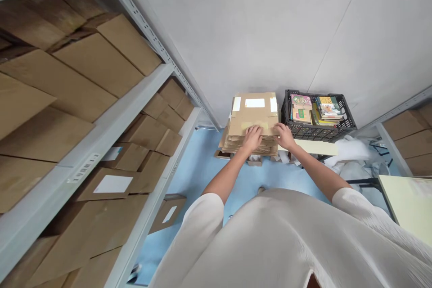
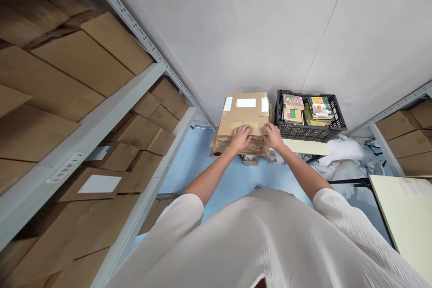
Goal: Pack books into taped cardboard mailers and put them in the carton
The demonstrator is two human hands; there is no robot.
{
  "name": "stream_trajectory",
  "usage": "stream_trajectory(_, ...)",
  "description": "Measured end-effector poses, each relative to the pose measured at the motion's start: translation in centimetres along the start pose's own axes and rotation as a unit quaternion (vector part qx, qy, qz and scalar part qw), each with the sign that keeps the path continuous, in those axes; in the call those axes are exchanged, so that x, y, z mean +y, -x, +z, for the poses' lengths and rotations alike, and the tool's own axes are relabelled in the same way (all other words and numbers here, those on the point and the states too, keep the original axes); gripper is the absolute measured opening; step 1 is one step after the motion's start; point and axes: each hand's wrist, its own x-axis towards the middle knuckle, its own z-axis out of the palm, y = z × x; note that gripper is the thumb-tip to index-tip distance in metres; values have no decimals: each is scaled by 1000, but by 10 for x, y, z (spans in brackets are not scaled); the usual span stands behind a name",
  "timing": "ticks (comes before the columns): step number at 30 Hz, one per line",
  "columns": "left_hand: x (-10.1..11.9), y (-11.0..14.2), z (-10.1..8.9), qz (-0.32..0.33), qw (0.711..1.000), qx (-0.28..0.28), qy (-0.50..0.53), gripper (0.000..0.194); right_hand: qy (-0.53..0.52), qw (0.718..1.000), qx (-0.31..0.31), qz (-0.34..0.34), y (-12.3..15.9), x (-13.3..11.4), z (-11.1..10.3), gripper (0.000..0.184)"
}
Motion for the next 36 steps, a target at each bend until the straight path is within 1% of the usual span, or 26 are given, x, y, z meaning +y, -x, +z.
stream_trajectory(4, -4, -1, -3, 8, 1000, -8, -19, 48, -3, 1000, -18, -23, -2, -2, -8, 48)
stream_trajectory(9, -2, -3, -12, 50, 996, 7, -74, 43, 26, 999, -1, -44, -2, -6, -20, 46)
stream_trajectory(13, 2, -8, -24, 79, 987, 13, -137, 51, 80, 994, 20, -69, -4, -13, -32, 43)
stream_trajectory(16, 6, -14, -31, 96, 980, 25, -174, 55, 129, 987, 38, -91, -9, -20, -41, 44)
stream_trajectory(21, 14, -21, -42, 139, 974, 63, -165, 56, 162, 978, 43, -122, -22, -32, -54, 50)
stream_trajectory(25, 23, -31, -50, 174, 968, 97, -152, 56, 173, 976, 72, -115, -23, -36, -69, 51)
stream_trajectory(28, 38, -46, -53, 214, 959, 115, -144, 56, 185, 972, 106, -96, -15, -32, -85, 51)
stream_trajectory(30, 54, -58, -50, 242, 952, 123, -139, 55, 194, 970, 125, -81, -5, -23, -99, 52)
stream_trajectory(33, 87, -77, -37, 283, 942, 122, -132, 54, 209, 966, 147, -47, 20, -4, -124, 55)
stream_trajectory(36, 131, -94, -15, 326, 931, 109, -118, 54, 224, 961, 162, -9, 55, 21, -153, 57)
